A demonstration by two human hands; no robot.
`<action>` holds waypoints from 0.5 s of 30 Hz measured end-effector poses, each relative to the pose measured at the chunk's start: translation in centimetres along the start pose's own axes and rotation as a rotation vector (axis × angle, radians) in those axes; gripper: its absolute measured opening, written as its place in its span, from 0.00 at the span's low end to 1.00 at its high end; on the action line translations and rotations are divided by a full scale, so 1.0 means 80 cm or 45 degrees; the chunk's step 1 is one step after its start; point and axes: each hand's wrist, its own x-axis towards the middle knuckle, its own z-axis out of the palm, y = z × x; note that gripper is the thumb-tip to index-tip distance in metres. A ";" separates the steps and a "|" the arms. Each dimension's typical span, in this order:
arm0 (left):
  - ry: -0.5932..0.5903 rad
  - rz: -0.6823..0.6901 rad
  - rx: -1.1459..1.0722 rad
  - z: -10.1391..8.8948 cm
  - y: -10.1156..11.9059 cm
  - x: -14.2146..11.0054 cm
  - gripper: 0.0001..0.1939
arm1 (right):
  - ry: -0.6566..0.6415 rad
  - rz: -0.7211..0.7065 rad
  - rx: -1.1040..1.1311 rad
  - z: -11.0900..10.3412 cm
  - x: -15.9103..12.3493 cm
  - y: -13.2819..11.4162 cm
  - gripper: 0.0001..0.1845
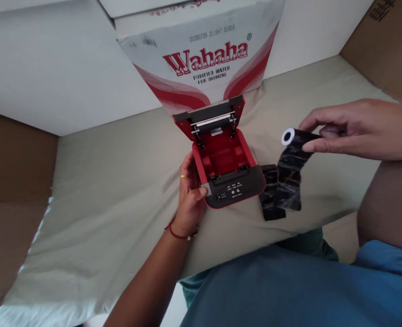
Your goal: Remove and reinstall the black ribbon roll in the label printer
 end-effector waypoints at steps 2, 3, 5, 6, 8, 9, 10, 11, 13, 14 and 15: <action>0.020 -0.002 -0.041 0.003 0.003 0.001 0.45 | -0.172 0.036 0.052 0.017 -0.015 0.048 0.34; 0.032 -0.005 -0.054 0.005 0.005 0.002 0.44 | -0.173 0.037 0.060 0.030 -0.018 0.064 0.30; 0.066 -0.015 -0.078 0.009 0.009 0.002 0.44 | -0.114 0.126 0.014 0.056 -0.018 0.072 0.21; 0.087 -0.022 -0.089 0.011 0.010 0.003 0.44 | -0.086 0.229 -0.036 0.068 -0.015 0.066 0.17; 0.122 -0.028 -0.093 0.013 0.012 0.003 0.43 | -0.027 0.393 -0.091 0.085 -0.006 0.039 0.16; 0.130 -0.027 -0.088 0.013 0.012 0.003 0.43 | -0.012 0.429 -0.094 0.091 0.000 0.022 0.17; 0.130 -0.022 -0.081 0.012 0.012 0.003 0.43 | -0.018 0.429 -0.084 0.097 0.006 0.007 0.17; 0.124 -0.018 -0.076 0.011 0.011 0.003 0.43 | -0.052 0.408 -0.076 0.102 0.012 -0.006 0.16; 0.101 -0.017 -0.077 0.010 0.010 0.004 0.43 | -0.177 0.368 -0.094 0.116 0.023 -0.023 0.15; 0.089 -0.021 -0.083 0.009 0.009 0.004 0.43 | -0.231 0.365 -0.128 0.124 0.028 -0.028 0.15; 0.078 -0.025 -0.090 0.009 0.008 0.004 0.43 | -0.267 0.374 -0.172 0.132 0.031 -0.031 0.16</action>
